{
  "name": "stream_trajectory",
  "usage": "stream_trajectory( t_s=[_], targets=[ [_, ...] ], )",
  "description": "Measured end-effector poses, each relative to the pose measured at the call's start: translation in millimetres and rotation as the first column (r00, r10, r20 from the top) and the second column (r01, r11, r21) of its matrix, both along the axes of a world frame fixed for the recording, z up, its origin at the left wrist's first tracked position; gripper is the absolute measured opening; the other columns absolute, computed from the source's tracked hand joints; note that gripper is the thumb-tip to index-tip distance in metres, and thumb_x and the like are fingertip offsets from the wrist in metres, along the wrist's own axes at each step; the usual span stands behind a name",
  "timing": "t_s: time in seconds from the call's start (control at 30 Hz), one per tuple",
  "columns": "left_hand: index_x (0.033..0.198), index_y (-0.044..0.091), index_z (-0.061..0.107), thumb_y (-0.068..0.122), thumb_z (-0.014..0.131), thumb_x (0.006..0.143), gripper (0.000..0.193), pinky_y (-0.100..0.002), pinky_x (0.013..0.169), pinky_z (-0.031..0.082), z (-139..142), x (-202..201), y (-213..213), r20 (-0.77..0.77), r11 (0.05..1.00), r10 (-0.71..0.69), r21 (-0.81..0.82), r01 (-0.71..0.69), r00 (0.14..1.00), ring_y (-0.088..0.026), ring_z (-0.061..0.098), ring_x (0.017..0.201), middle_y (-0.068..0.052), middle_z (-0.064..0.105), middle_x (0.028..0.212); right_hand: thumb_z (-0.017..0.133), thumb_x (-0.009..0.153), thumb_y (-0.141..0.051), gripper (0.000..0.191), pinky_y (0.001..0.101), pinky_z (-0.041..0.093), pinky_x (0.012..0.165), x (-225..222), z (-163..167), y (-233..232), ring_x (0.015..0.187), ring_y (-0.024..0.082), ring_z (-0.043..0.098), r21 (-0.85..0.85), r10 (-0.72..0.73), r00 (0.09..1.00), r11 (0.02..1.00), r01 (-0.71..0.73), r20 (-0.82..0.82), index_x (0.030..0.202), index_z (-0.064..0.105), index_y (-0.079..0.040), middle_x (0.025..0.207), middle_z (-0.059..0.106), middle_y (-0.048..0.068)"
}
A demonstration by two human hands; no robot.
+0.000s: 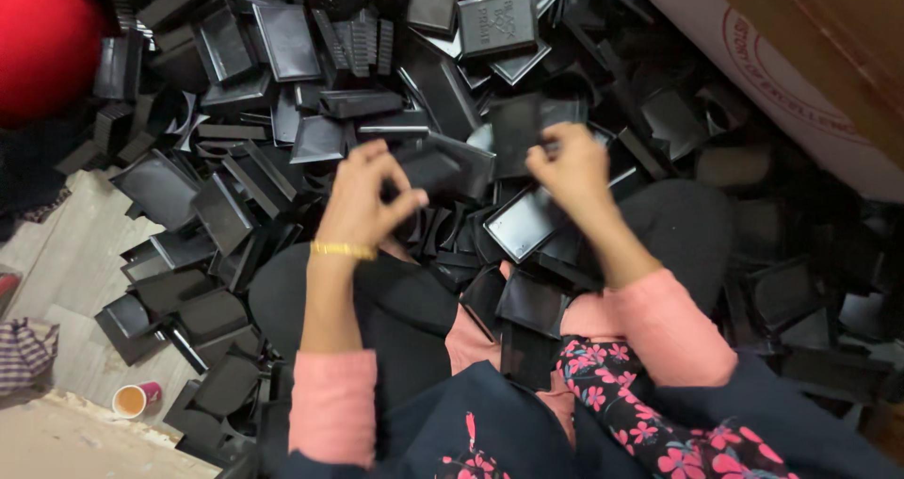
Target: The person sits cross-legged on the floor and repeatedly picks up two black plastic components from a large pile. They align and press the parts together to form a single unit, then place the assembled unit back into the pile. This cycle continues throughout the clip.
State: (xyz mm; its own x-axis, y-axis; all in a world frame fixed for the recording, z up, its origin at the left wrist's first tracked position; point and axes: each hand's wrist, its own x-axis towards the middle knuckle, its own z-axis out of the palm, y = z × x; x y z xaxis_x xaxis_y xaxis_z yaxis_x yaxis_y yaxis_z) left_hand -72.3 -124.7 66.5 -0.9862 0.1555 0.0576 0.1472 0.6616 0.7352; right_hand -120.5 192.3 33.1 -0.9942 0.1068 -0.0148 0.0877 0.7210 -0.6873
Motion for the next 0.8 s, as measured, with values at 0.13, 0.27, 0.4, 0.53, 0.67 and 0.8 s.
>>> stream_trajectory(
  t_s=[0.13, 0.27, 0.4, 0.53, 0.67, 0.8],
  targets=[
    [0.112, 0.011, 0.066, 0.026, 0.089, 0.070, 0.050, -0.044, 0.107, 0.045, 25.9, 42.0, 34.9, -0.006, 0.966, -0.242, 0.093, 0.242, 0.970, -0.037, 0.055, 0.122, -0.014, 0.056, 0.133, 0.080, 0.087, -0.011, 0.032, 0.0329, 0.052, 0.099, 37.9, 36.5, 34.7, 0.115, 0.020, 0.064, -0.208, 0.193, 0.971, 0.953, -0.219, -0.138, 0.110, 0.058, -0.004, 0.135, 0.066, 0.015],
    [0.149, 0.009, 0.044, 0.033, 0.076, 0.094, 0.068, -0.040, 0.115, 0.043, 26.0, 51.0, 87.3, -0.038, 0.619, -0.204, 0.769, 0.159, 0.978, -0.026, 0.054, 0.132, -0.012, 0.050, 0.147, 0.081, 0.086, -0.009, 0.040, 0.0316, 0.049, 0.098, 94.6, 46.7, 11.7, 0.114, 0.016, 0.059, -0.758, 0.497, 0.863, 0.596, -0.263, 0.091, 0.108, 0.046, -0.008, 0.129, 0.060, 0.010],
    [0.154, 0.004, 0.041, 0.044, 0.045, 0.111, 0.059, -0.043, 0.110, 0.047, 3.8, 53.1, 131.3, 0.190, -0.201, -0.109, 0.957, -0.209, 0.976, -0.024, 0.055, 0.130, -0.016, 0.053, 0.148, 0.086, 0.082, -0.010, 0.055, 0.0318, 0.051, 0.094, 125.9, 46.0, -12.7, 0.113, 0.018, 0.057, -0.674, 0.300, 0.938, 0.731, -0.108, 0.175, 0.124, 0.049, -0.007, 0.122, 0.055, 0.012],
    [0.153, 0.004, 0.042, 0.047, 0.032, 0.113, 0.059, -0.041, 0.113, 0.046, -11.3, 57.1, 143.8, 0.173, -0.058, -0.067, 0.983, -0.177, 0.983, -0.024, 0.055, 0.131, -0.015, 0.054, 0.150, 0.085, 0.084, -0.017, 0.075, 0.0330, 0.053, 0.104, 129.7, 63.7, -12.7, 0.131, 0.019, 0.056, -0.682, 0.206, 0.974, 0.699, -0.213, -0.093, 0.144, 0.042, -0.008, 0.143, 0.052, 0.010],
    [0.150, 0.002, 0.045, 0.047, 0.031, 0.115, 0.059, -0.038, 0.121, 0.039, -6.4, 59.9, 152.3, 0.088, 0.185, -0.045, 0.980, -0.078, 0.995, -0.024, 0.050, 0.139, -0.015, 0.052, 0.152, 0.092, 0.075, -0.019, 0.078, 0.0342, 0.056, 0.094, 132.9, 81.8, -21.0, 0.126, 0.022, 0.061, -0.387, 0.224, 0.966, 0.886, -0.257, -0.129, 0.140, 0.051, -0.007, 0.140, 0.056, 0.010],
    [0.148, 0.001, 0.048, 0.047, 0.028, 0.117, 0.059, -0.037, 0.123, 0.036, 2.4, 63.5, 156.3, 0.038, 0.375, 0.035, 0.926, -0.048, 0.999, -0.023, 0.049, 0.138, -0.013, 0.052, 0.150, 0.092, 0.074, -0.021, 0.078, 0.0339, 0.056, 0.096, 137.8, 88.5, -27.7, 0.125, 0.023, 0.062, -0.362, 0.219, 0.968, 0.899, -0.249, -0.122, 0.139, 0.052, -0.007, 0.140, 0.056, 0.010]
  ],
)
